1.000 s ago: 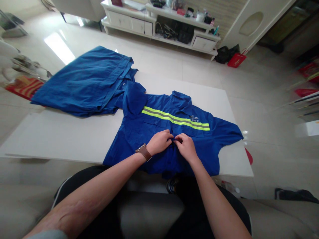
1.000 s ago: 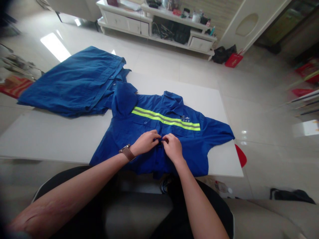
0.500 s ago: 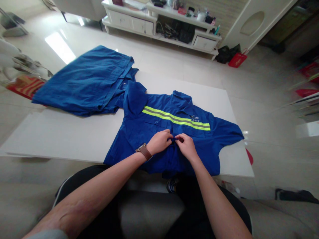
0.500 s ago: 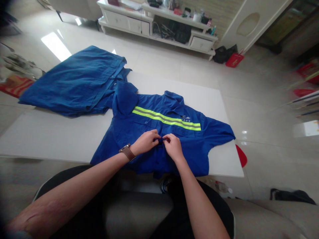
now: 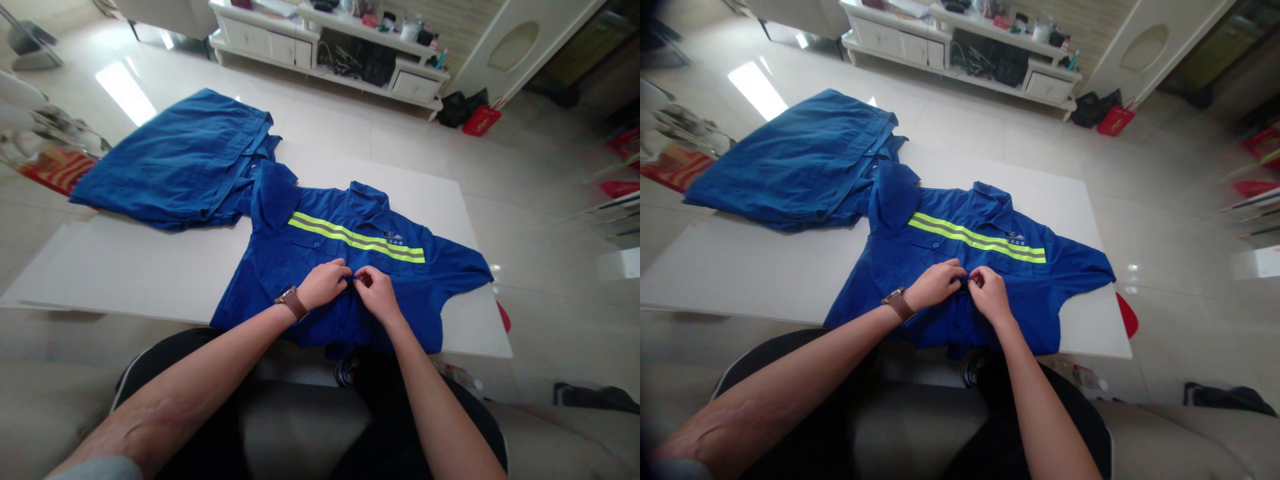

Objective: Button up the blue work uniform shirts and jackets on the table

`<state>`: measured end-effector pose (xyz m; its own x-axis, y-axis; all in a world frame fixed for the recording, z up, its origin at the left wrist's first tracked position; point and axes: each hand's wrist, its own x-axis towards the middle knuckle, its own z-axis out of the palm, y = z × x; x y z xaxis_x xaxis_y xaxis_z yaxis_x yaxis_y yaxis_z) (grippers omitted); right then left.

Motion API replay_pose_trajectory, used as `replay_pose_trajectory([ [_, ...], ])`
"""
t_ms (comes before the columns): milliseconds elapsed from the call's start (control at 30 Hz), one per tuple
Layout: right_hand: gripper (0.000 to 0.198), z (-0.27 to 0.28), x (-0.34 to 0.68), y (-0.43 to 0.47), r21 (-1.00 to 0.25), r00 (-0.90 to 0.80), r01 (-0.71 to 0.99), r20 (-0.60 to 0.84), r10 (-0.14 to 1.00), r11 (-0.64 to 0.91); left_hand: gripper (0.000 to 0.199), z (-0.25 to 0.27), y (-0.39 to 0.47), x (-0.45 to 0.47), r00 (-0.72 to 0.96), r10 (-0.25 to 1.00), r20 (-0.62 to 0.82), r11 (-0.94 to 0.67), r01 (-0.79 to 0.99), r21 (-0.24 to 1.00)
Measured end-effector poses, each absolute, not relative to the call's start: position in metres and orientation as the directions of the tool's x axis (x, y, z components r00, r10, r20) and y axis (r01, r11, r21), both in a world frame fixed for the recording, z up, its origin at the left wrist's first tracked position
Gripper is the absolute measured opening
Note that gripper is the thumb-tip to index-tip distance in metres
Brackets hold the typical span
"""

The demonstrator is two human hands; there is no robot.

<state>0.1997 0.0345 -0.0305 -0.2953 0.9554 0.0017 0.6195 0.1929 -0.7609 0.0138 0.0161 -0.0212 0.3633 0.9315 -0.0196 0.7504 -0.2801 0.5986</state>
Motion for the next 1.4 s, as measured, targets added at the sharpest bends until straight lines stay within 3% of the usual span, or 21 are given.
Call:
replay_pose_trajectory([
  [433, 0.017, -0.028, 0.198, 0.034, -0.736, -0.304, 0.634, 0.044, 0.952, 0.237, 0.030, -0.018, 0.014, 0.015, 0.342, 0.938, -0.062, -0.253, 0.794, 0.553],
  [600, 0.014, -0.025, 0.200, 0.036, -0.729, -0.226, 0.659, 0.046, 0.973, 0.188, 0.032, -0.016, 0.018, 0.010, 0.295, 0.953, -0.068, -0.212, 0.810, 0.547],
  [733, 0.010, -0.026, 0.205, 0.039, -0.703, -0.184, 0.694, 0.031, 0.983, 0.152, 0.030, -0.018, 0.021, 0.005, 0.351, 0.934, -0.063, -0.243, 0.756, 0.608],
  [867, 0.008, -0.031, 0.209, 0.040, -0.615, -0.273, 0.760, -0.005, 0.962, 0.212, 0.021, -0.024, 0.019, 0.006, 0.474, 0.866, -0.158, -0.281, 0.724, 0.630],
  [1000, 0.060, -0.036, 0.209, 0.036, -0.593, -0.426, 0.737, -0.035, 0.904, 0.324, 0.030, -0.029, 0.014, 0.007, 0.379, 0.922, -0.076, -0.290, 0.808, 0.512],
  [1067, 0.076, -0.037, 0.209, 0.033, -0.576, -0.485, 0.732, -0.064, 0.872, 0.364, 0.038, -0.031, 0.012, 0.007, 0.343, 0.937, -0.072, -0.276, 0.847, 0.454],
  [1133, 0.069, -0.039, 0.208, 0.031, -0.545, -0.480, 0.758, -0.093, 0.873, 0.359, 0.037, -0.032, 0.011, 0.007, 0.355, 0.929, -0.101, -0.283, 0.861, 0.423],
  [1233, 0.039, -0.042, 0.207, 0.031, -0.498, -0.415, 0.809, -0.110, 0.903, 0.311, 0.026, -0.030, 0.011, 0.007, 0.403, 0.905, -0.132, -0.324, 0.858, 0.399],
  [1400, 0.013, -0.048, 0.209, 0.036, -0.453, -0.331, 0.847, -0.039, 0.943, 0.278, 0.029, -0.016, 0.006, 0.012, 0.407, 0.895, -0.181, -0.331, 0.880, 0.342],
])
